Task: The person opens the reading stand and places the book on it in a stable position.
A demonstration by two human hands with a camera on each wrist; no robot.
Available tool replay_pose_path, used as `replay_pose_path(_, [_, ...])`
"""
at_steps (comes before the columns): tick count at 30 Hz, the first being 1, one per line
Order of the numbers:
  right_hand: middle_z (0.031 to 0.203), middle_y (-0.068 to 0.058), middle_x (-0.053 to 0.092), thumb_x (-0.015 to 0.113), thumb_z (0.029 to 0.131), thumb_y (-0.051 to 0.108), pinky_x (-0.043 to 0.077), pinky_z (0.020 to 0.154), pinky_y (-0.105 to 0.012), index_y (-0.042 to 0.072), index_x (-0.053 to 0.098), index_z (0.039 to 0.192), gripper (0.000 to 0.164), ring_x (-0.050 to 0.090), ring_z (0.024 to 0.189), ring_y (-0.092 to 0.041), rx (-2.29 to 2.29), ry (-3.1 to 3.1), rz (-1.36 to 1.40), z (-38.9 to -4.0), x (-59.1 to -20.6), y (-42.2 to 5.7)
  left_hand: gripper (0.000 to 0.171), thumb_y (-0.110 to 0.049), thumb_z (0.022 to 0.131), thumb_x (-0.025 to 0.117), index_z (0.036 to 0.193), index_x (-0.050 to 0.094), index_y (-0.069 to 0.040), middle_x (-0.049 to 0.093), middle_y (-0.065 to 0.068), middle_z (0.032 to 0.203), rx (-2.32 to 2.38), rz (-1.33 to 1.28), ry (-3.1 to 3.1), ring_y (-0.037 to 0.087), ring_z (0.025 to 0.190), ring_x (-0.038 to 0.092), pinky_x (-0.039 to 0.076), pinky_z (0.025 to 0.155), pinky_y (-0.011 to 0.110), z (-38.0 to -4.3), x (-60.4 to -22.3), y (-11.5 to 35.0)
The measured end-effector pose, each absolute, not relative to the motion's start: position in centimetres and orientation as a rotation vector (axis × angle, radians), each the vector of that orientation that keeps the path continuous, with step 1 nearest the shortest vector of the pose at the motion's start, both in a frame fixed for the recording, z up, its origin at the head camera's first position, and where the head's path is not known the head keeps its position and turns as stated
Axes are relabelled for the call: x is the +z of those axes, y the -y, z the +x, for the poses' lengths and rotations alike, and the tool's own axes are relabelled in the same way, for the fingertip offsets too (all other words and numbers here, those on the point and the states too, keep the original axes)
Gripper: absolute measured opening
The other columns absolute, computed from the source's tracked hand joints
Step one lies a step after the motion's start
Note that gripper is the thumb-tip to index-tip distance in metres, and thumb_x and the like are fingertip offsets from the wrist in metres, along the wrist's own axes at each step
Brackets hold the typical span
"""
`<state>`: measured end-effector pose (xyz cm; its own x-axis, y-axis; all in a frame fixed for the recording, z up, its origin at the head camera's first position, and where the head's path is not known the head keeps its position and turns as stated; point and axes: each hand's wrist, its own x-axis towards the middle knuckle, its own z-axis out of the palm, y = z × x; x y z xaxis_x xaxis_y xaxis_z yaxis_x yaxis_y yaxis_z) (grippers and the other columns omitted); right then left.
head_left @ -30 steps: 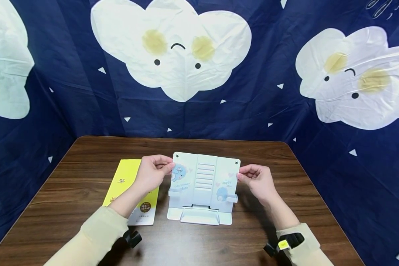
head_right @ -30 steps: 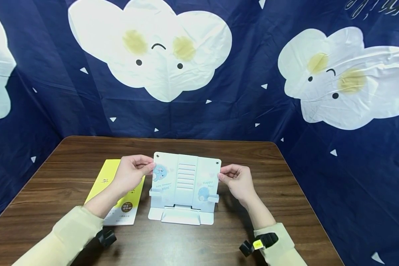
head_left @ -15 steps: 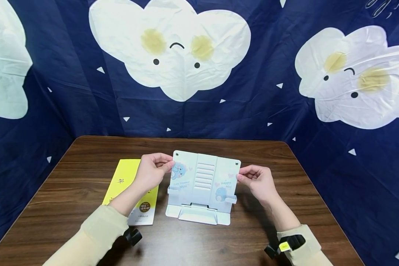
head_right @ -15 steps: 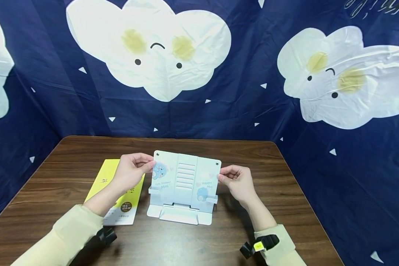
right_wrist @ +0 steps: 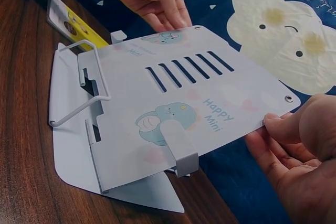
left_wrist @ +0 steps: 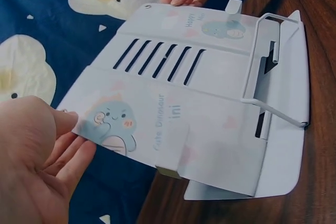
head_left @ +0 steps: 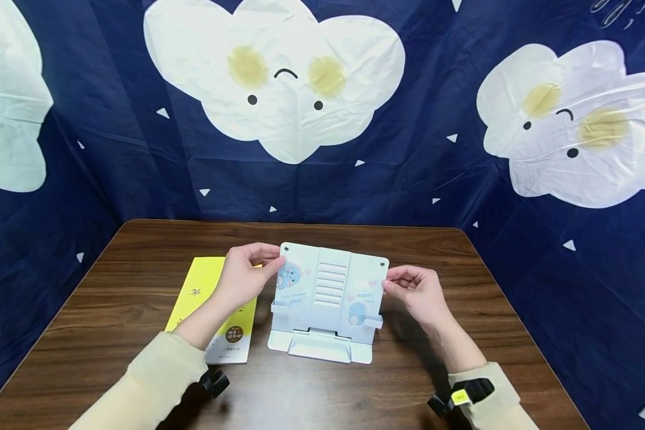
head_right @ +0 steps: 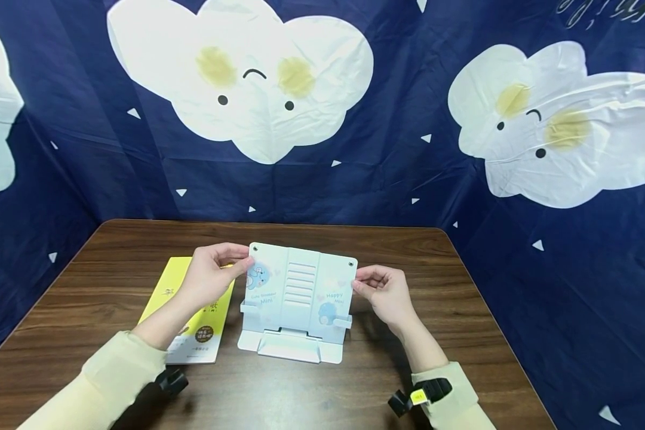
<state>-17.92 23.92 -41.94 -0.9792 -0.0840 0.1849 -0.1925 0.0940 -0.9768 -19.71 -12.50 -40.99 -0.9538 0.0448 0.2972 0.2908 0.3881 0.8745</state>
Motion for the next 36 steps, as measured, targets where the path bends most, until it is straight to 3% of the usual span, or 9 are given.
replay_pose_path(3, [0.090,-0.012,0.074,0.074,0.089,-0.018,0.065,0.078,-0.040,-0.017,0.070,0.105,0.016,0.072,0.080,-0.019,2.040,2.266,0.274,-17.9,-41.9,-23.9,0.028,-0.014,0.093,0.084,0.120,0.078,-0.009,0.079,0.003,0.110,-1.518,-0.374,2.397,0.018,0.102,0.075,0.063,0.082,0.031,-19.7,-40.4,12.3])
replay_pose_path(7, [0.092,-0.016,0.074,0.073,0.089,-0.019,0.065,0.078,-0.040,-0.017,0.070,0.106,0.017,0.073,0.080,-0.020,2.049,2.259,0.265,-17.9,-41.9,-23.9,0.043,-0.015,0.094,0.083,0.135,0.072,-0.006,0.075,0.009,0.127,-1.279,-0.542,2.381,0.023,0.109,0.074,0.062,0.089,0.041,-19.6,-39.6,11.6])
replay_pose_path(14, [0.097,-0.027,0.072,0.072,0.091,-0.017,0.065,0.079,-0.040,-0.019,0.069,0.108,0.017,0.073,0.081,-0.019,2.072,2.241,0.282,-18.0,-41.9,-23.9,0.056,-0.030,0.097,0.080,0.143,0.065,-0.002,0.062,0.013,0.147,-0.785,-0.798,2.475,0.027,0.136,0.059,0.053,0.107,0.047,-19.1,-37.9,9.3])
replay_pose_path(19, [0.097,-0.026,0.073,0.072,0.091,-0.018,0.064,0.081,-0.044,-0.019,0.070,0.111,0.020,0.072,0.082,-0.019,2.063,2.237,0.304,-18.0,-41.8,-23.9,0.058,-0.037,0.099,0.077,0.143,0.065,-0.001,0.060,0.015,0.149,-0.467,-0.908,2.533,0.029,0.140,0.055,0.050,0.109,0.048,-19.0,-37.3,7.3])
replay_pose_path(27, [0.096,-0.022,0.073,0.071,0.091,-0.019,0.064,0.078,-0.035,-0.018,0.070,0.111,0.020,0.070,0.084,-0.017,2.050,2.240,0.330,-18.1,-41.8,-23.8,0.058,-0.036,0.101,0.075,0.144,0.063,0.001,0.059,0.016,0.150,-0.172,-0.995,2.587,0.028,0.144,0.051,0.039,0.119,0.042,-19.7,-37.0,5.1])
replay_pose_path(36, [0.097,-0.022,0.074,0.072,0.089,-0.019,0.062,0.078,-0.027,-0.016,0.072,0.109,0.020,0.070,0.087,-0.016,2.014,2.247,0.329,-18.0,-41.9,-23.9,0.049,-0.030,0.101,0.075,0.140,0.067,0.000,0.064,0.015,0.144,-0.078,-1.007,2.547,0.027,0.139,0.056,0.042,0.117,0.040,-19.9,-37.0,4.6])
